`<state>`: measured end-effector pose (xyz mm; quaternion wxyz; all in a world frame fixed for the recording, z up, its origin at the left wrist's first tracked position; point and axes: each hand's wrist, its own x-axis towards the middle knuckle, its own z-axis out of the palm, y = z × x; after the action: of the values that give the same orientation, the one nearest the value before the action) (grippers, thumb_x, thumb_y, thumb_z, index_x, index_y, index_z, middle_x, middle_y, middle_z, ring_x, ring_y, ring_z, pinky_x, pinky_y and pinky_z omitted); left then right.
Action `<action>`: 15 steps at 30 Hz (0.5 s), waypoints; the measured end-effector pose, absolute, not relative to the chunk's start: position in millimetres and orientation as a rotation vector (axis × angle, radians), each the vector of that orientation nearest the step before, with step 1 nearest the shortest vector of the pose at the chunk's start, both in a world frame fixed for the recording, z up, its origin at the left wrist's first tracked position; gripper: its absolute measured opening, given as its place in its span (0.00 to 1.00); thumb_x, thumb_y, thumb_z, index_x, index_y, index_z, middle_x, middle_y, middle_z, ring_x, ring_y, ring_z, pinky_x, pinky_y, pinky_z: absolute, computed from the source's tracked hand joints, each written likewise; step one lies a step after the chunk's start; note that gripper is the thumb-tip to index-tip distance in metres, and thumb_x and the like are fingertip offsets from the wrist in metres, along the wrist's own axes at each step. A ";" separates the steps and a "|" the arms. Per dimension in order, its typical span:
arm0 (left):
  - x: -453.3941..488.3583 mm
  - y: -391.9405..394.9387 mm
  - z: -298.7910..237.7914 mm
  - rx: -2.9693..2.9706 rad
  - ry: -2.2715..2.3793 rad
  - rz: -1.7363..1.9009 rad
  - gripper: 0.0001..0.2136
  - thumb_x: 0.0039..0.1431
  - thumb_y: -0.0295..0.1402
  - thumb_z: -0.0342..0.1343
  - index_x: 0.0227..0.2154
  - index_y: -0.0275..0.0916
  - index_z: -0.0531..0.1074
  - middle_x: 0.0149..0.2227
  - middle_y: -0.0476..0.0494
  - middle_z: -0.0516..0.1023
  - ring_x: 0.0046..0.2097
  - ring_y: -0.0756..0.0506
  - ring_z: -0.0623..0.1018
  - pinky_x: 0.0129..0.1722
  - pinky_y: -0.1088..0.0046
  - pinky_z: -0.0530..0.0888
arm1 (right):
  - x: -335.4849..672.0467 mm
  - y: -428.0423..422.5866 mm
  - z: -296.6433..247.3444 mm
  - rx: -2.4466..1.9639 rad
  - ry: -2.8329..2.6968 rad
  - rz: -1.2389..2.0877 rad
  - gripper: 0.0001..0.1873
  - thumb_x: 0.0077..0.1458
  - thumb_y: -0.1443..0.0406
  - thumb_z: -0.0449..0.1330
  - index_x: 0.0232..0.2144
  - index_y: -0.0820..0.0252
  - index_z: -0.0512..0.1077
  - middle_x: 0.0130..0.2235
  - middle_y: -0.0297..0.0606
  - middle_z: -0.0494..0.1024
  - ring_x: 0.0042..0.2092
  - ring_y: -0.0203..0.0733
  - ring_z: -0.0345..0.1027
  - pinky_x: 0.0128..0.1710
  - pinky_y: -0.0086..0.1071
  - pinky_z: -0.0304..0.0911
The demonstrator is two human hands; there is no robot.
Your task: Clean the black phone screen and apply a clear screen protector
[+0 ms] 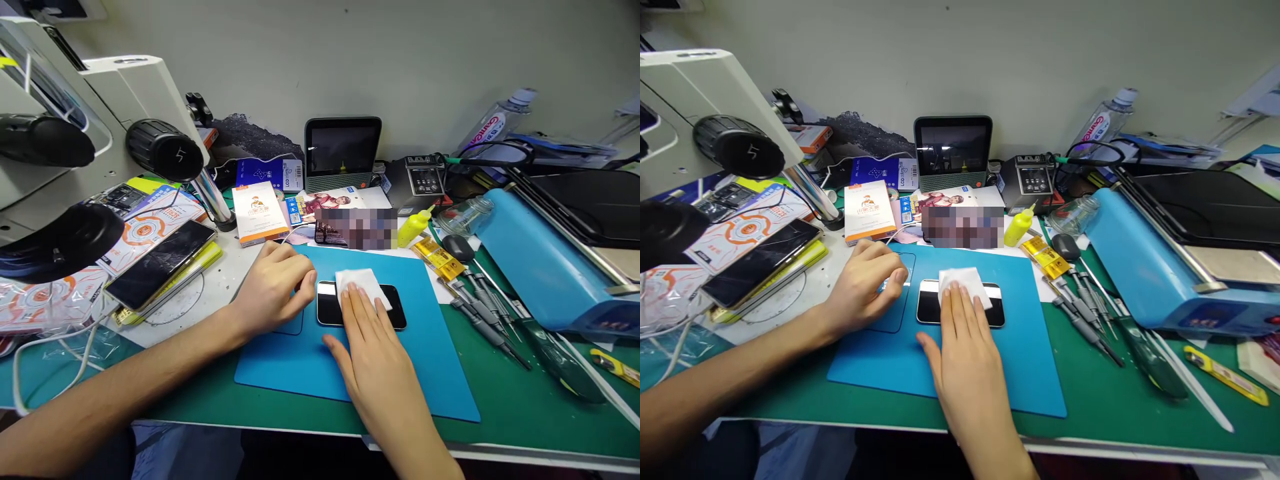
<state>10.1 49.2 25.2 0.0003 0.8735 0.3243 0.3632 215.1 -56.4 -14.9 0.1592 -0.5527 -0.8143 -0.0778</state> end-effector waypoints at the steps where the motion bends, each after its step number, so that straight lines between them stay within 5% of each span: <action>1: 10.2 49.6 25.0 2.746 1.018 1.143 0.12 0.73 0.29 0.46 0.30 0.41 0.65 0.27 0.49 0.74 0.34 0.45 0.71 0.41 0.62 0.65 | 215.6 -65.4 -16.2 -1.560 -2.340 -0.223 0.39 0.73 0.50 0.50 0.73 0.75 0.53 0.71 0.58 0.62 0.72 0.60 0.58 0.68 0.55 0.64; 4: 10.5 50.5 24.4 2.760 1.018 1.132 0.12 0.73 0.29 0.46 0.30 0.41 0.65 0.28 0.49 0.75 0.34 0.45 0.71 0.42 0.61 0.65 | 213.9 -78.8 -18.2 -1.547 -2.357 -0.206 0.42 0.72 0.50 0.51 0.75 0.72 0.49 0.72 0.55 0.61 0.73 0.60 0.56 0.68 0.55 0.64; 10: 11.3 49.0 24.2 2.769 1.022 1.124 0.13 0.73 0.29 0.45 0.30 0.42 0.65 0.27 0.48 0.75 0.34 0.44 0.71 0.41 0.61 0.65 | 196.4 -41.8 -12.8 -1.588 -2.343 -0.133 0.36 0.74 0.52 0.49 0.69 0.77 0.61 0.72 0.58 0.61 0.73 0.59 0.56 0.71 0.56 0.58; 15: 10.7 49.0 24.6 2.761 1.017 1.155 0.12 0.73 0.29 0.45 0.30 0.42 0.66 0.28 0.49 0.77 0.35 0.44 0.72 0.42 0.61 0.65 | 208.4 -69.3 -12.9 -1.511 -2.380 -0.147 0.37 0.74 0.52 0.50 0.73 0.73 0.55 0.72 0.54 0.61 0.74 0.56 0.55 0.70 0.54 0.61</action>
<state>10.7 49.0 24.6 -0.0098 0.8734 0.3216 0.3655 208.4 -69.3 -12.9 0.1586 -0.5286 -0.8323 -0.0513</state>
